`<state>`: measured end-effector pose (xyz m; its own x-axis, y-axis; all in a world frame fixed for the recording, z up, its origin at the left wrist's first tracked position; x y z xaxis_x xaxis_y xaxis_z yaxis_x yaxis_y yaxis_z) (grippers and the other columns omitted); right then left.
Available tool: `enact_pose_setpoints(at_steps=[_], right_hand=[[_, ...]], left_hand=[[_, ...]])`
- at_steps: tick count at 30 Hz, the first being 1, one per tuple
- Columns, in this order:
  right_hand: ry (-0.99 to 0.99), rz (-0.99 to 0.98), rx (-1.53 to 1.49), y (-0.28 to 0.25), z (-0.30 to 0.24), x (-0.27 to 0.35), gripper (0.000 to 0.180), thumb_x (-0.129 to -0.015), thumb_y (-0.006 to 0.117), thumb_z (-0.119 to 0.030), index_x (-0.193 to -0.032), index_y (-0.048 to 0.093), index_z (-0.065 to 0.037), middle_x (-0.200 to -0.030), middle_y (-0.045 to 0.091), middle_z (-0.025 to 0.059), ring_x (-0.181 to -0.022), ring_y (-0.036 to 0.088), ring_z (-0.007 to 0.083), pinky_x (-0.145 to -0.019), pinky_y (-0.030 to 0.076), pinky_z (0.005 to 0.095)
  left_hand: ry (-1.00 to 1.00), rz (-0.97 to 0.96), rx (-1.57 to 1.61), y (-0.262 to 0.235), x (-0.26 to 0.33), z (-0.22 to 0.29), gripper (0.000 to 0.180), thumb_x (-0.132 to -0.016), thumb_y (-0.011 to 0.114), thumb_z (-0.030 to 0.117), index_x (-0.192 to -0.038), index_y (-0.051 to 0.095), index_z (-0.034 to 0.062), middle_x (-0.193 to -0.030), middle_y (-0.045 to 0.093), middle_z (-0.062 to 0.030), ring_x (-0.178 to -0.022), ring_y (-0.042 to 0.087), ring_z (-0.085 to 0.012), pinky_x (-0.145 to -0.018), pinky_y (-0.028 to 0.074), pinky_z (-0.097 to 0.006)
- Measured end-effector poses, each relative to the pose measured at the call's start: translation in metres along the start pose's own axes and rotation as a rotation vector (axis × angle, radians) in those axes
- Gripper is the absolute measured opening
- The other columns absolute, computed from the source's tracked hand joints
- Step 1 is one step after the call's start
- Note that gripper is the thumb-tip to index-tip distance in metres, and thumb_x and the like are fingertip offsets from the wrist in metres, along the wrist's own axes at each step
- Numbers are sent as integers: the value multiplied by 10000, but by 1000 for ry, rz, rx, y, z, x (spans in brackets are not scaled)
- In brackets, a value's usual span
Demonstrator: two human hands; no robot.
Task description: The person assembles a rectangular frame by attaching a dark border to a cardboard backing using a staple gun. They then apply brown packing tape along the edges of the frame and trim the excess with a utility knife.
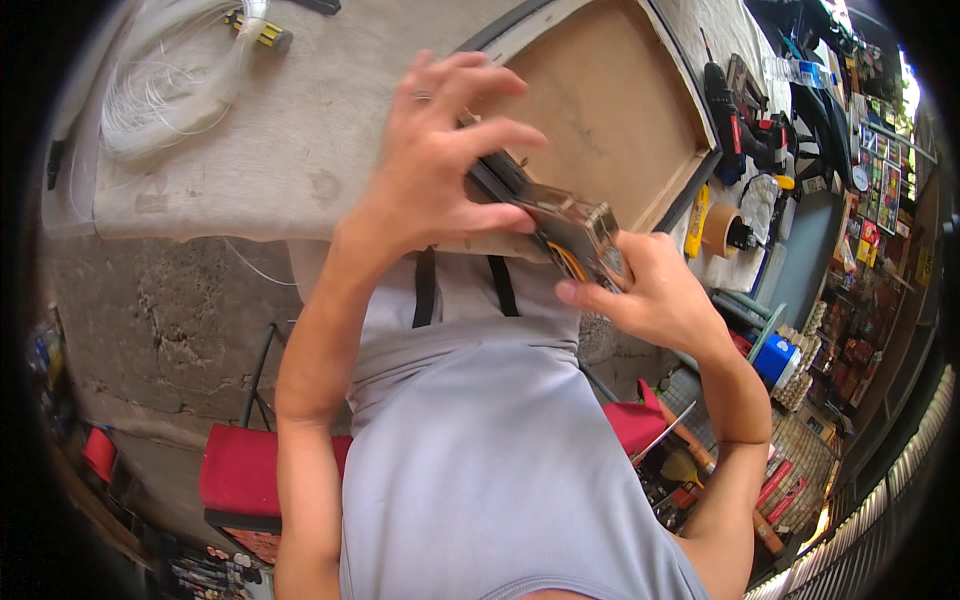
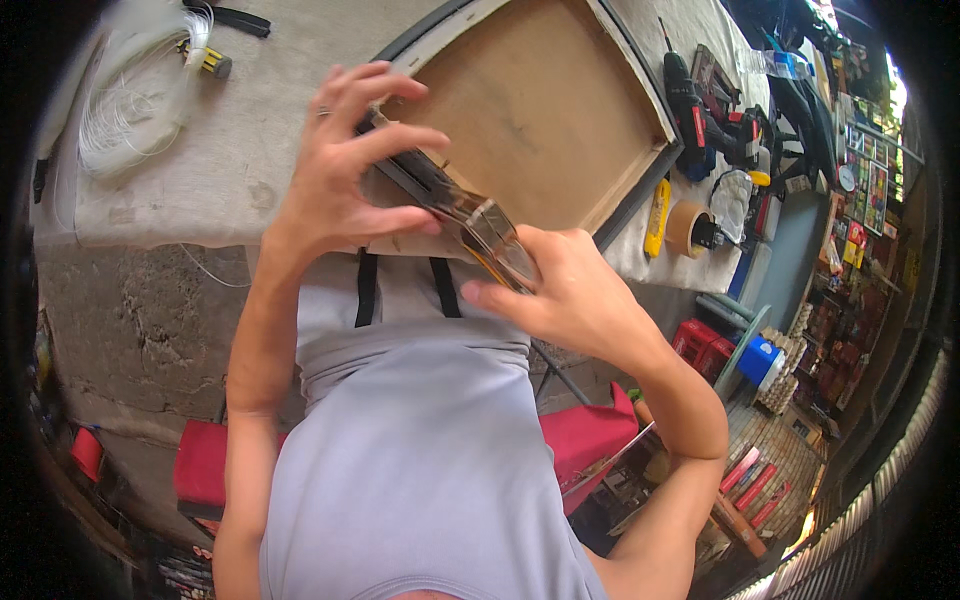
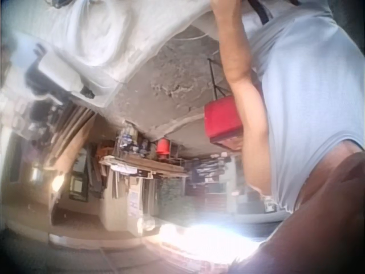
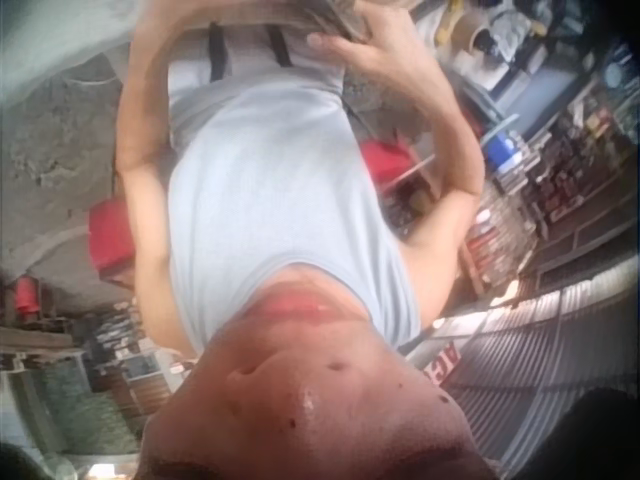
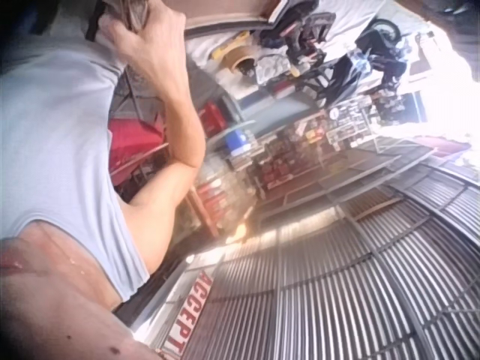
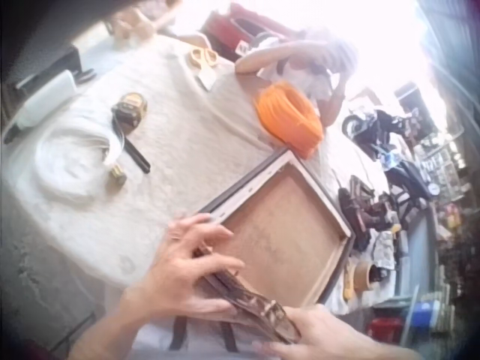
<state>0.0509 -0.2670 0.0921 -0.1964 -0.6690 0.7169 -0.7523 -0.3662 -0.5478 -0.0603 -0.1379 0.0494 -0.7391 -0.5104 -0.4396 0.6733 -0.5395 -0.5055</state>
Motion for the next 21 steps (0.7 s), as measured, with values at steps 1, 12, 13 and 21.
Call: enact_pose_setpoints(at_steps=[1,12,13,21], right_hand=[[-2,6,23,0,-5,-8,433,-775,744,-339,-927,656,56,-564,535,177,-506,513,281,-559,451,389],[85,-41,86,7,-25,-49,448,-767,761,-374,-829,622,47,-543,512,123,-500,464,217,-534,410,371],[104,-50,108,7,-26,-51,453,-766,762,-378,-838,629,48,-546,522,127,-501,471,229,-537,413,374],[-1,59,157,12,-29,-54,440,-755,777,-351,-879,655,54,-552,551,178,-491,465,289,-555,443,389]], left_hand=[[-56,74,-44,-9,4,-8,634,-494,870,423,-1057,705,182,-1263,532,-52,-1278,427,-300,-1097,294,-512],[-303,203,-150,-18,36,-48,923,-483,870,483,-1247,580,55,-1204,543,-57,-1167,473,-276,-1049,317,-471],[-302,205,-152,-18,37,-48,923,-486,867,487,-1251,579,58,-1202,545,-55,-1160,481,-269,-1052,314,-474],[-336,180,-116,-16,40,-52,982,-489,853,542,-1311,576,83,-1219,561,-61,-1145,523,-247,-1081,288,-481]])
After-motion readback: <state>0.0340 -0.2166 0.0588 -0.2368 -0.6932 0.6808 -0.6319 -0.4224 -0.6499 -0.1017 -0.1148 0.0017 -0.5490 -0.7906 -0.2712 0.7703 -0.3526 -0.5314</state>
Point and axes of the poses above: each hand's wrist, its own x-axis away from the middle knuckle, its own y-axis out of the palm, z = x × y, the point moved 8 cm from there along -x, towards the middle knuckle
